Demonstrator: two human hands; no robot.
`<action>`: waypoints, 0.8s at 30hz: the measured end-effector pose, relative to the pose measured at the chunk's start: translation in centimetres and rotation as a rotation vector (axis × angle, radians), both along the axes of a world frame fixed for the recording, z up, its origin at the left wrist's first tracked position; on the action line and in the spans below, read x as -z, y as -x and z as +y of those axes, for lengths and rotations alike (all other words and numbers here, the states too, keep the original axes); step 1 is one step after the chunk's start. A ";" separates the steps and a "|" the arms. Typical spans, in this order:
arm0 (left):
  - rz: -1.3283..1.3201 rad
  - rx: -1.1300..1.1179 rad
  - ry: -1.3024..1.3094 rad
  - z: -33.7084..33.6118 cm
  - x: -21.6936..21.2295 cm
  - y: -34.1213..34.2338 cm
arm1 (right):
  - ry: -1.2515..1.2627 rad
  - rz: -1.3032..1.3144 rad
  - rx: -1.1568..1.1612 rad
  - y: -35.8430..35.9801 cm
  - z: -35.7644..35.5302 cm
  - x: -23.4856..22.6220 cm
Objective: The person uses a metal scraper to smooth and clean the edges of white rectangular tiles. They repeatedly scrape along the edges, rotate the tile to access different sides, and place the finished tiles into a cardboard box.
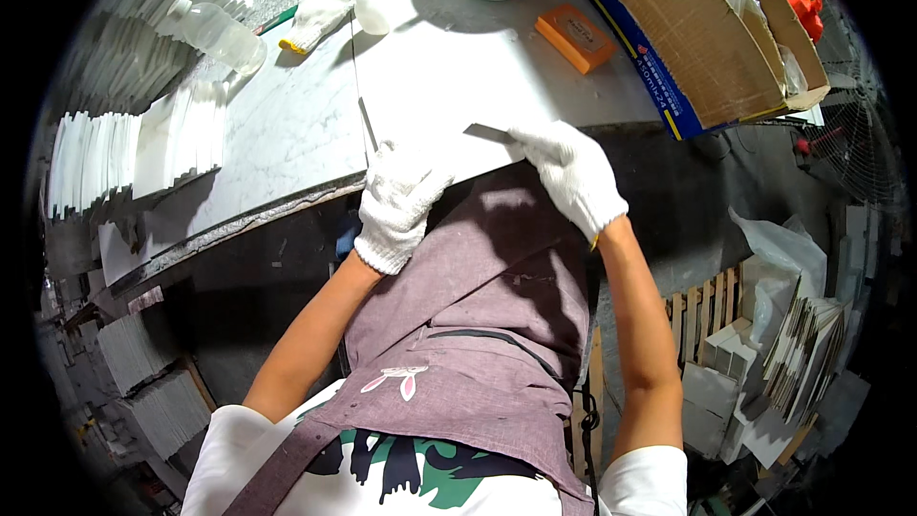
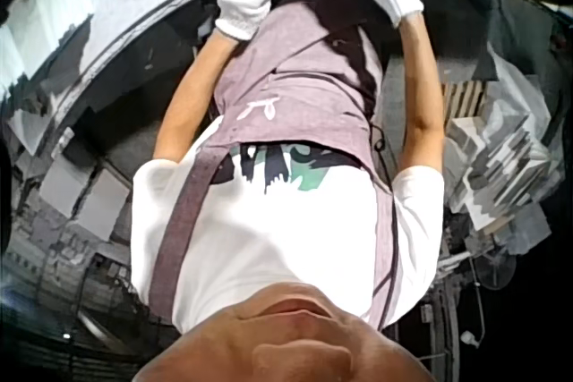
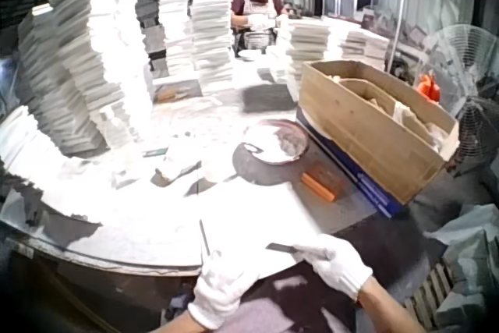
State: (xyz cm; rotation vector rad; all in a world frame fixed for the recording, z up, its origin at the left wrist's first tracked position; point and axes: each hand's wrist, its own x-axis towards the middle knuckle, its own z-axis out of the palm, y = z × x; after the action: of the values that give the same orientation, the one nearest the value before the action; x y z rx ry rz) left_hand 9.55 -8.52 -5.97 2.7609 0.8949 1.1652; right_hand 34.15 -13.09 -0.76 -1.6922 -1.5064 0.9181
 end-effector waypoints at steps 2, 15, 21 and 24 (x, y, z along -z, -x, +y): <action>-0.001 0.000 -0.002 0.0 0.0 0.0 | -0.059 -0.090 -0.008 0.7 -1.2 -0.1; 0.196 -0.034 0.107 -0.3 -2.7 0.1 | 0.424 0.730 0.288 -0.6 -8.1 -1.2; 0.339 -0.070 0.159 -0.9 -5.3 -3.4 | 0.182 1.128 0.573 0.7 -11.0 4.2; 0.512 -0.119 0.174 -0.1 -4.8 -4.5 | 0.151 1.245 0.576 1.8 -10.1 4.3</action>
State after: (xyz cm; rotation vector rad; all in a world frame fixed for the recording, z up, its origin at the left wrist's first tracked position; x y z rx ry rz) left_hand 14.04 -8.62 -1.21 2.9301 1.1424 0.3514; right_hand 32.34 -23.21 -5.06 -1.0853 -0.1204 1.3557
